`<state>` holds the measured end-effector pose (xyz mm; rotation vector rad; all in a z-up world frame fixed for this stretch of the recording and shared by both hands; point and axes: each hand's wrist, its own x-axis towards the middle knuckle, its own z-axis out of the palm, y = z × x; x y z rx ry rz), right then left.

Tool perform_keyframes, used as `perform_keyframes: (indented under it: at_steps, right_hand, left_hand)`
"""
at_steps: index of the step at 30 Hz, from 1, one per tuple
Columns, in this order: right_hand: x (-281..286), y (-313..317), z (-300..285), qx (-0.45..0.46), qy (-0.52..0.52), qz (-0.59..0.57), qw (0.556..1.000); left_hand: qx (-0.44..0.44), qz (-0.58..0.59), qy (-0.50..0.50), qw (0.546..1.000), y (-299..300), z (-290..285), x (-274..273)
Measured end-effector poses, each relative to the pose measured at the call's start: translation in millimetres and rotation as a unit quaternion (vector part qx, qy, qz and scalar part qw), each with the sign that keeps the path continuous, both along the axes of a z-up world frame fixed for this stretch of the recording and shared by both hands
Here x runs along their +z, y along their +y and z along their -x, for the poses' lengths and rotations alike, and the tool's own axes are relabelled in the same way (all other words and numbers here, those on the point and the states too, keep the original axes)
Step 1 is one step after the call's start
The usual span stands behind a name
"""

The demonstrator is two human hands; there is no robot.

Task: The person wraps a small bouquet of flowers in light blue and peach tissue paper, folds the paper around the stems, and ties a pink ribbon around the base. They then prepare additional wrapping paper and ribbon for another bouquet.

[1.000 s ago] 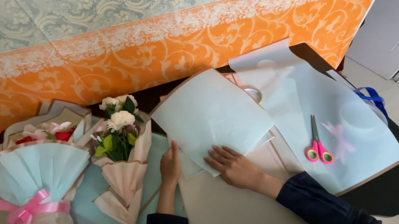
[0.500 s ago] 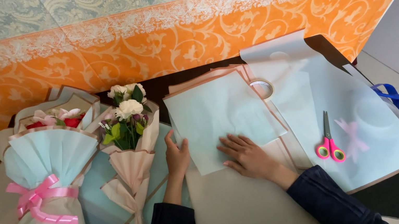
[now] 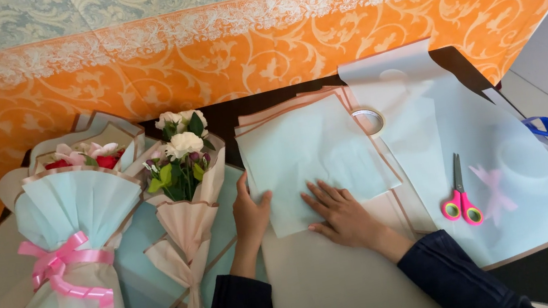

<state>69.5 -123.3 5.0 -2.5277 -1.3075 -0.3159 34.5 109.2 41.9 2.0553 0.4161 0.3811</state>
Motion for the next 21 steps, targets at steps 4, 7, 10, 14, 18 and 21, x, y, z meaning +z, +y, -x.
perform_keyframes:
  at_steps: [4,7,10,14,18,21]
  right_hand:
    - [3.4,-1.2,0.8,0.017,0.006,0.007,1.0]
    - [4.2,-0.9,0.8,0.026,0.02,-0.012,0.999]
    - [11.8,-5.4,1.1,0.04,0.038,-0.047,0.997]
    - [28.1,-39.2,-14.8,-0.024,0.023,-0.085,0.996]
    - [57.8,-113.0,-18.1,-0.371,0.061,0.067,0.924]
    - [16.7,-188.2,-37.8,-0.528,0.125,0.144,0.828]
  left_hand:
    - [0.006,-0.096,-0.038,0.995,4.6,-3.9,-10.3]
    - [0.005,-0.176,-0.096,0.98,6.9,-3.2,-10.3]
    - [-0.003,-0.216,-0.147,0.965,6.7,-4.4,-16.7]
    - [-0.016,-0.123,-0.036,0.992,21.9,-20.8,-56.8]
    - [-0.018,-0.126,0.015,0.992,24.0,-23.1,-66.0]
    - [-0.028,-0.112,-0.029,0.993,18.3,-19.3,-52.3]
